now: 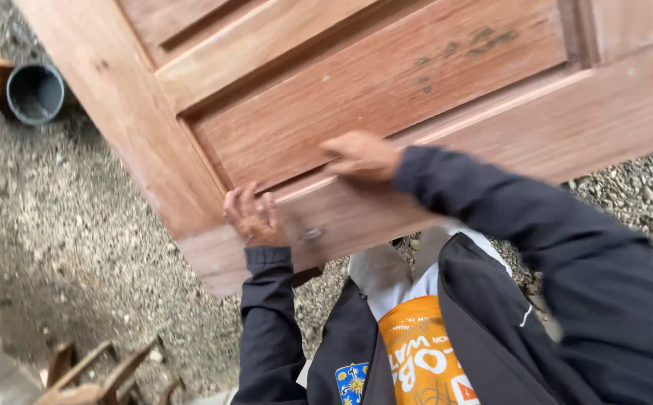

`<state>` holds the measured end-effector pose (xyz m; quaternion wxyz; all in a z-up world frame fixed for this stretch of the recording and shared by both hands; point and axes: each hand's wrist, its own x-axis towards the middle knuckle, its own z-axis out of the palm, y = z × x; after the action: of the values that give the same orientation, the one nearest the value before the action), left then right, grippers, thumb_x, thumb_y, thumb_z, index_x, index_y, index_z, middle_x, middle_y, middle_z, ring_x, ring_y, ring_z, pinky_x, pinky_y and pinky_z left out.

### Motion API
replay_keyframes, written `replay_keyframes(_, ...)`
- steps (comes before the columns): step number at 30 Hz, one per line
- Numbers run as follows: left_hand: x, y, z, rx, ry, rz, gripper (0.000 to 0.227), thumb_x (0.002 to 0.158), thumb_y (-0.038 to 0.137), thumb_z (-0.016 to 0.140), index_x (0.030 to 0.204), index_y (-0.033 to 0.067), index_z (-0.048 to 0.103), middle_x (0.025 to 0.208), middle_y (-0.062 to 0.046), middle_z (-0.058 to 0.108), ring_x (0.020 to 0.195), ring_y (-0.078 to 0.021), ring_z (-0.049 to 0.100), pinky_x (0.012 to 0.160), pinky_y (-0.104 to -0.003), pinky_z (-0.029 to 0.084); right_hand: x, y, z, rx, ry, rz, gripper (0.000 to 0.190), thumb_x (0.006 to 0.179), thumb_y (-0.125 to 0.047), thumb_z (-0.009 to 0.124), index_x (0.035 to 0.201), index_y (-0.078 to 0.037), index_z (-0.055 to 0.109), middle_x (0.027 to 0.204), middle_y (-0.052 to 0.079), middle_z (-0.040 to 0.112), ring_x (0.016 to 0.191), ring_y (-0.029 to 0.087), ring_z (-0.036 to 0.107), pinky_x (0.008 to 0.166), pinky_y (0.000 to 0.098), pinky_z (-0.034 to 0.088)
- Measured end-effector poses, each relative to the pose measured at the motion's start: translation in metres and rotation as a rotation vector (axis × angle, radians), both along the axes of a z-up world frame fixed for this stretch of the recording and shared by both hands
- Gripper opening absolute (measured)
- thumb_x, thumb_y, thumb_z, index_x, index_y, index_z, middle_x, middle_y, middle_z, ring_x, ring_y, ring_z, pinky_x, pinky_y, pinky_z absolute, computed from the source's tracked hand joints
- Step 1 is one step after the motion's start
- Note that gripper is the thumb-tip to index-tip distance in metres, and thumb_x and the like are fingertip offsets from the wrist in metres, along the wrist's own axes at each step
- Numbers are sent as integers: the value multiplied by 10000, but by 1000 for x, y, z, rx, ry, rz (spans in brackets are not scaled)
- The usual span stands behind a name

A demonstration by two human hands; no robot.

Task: Sanding the surface and recessed panels of a wooden door using sandpaper

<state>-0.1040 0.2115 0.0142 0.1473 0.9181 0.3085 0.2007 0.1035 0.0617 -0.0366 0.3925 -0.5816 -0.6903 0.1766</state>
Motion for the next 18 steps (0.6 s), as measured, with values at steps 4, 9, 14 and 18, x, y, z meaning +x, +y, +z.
replay_keyframes(4,56,-23,-4,2,62,-175,592,708,452,625,1192,158,453,1210,-144,312,1203,-361,234,1016,-451,137,106,-125,74,-411,-56,-280,96,804,-138,457,784,-53,496,755,157,465,652,330,483,545,396,383)
replay_keyframes(9,153,-58,-4,-37,99,-534,875,591,666,654,1271,207,350,1324,-150,181,1278,-337,94,1048,-525,110,168,-273,106,-599,-958,-618,112,731,-77,568,659,-111,489,759,71,446,604,210,475,571,320,420)
replay_keyframes(14,250,-149,-16,63,67,-736,773,635,612,667,1242,231,378,1282,-105,250,1256,-332,158,1035,-545,168,123,-326,103,-368,-448,-1115,126,946,-16,769,995,46,671,986,153,419,823,249,435,649,351,452)
replay_keyframes(18,287,-224,10,-5,-113,-755,339,750,338,551,1007,117,573,1040,-137,457,1081,-320,371,966,-435,325,80,-300,97,-149,103,-1354,172,825,82,623,994,81,592,897,192,532,850,294,462,747,371,386)
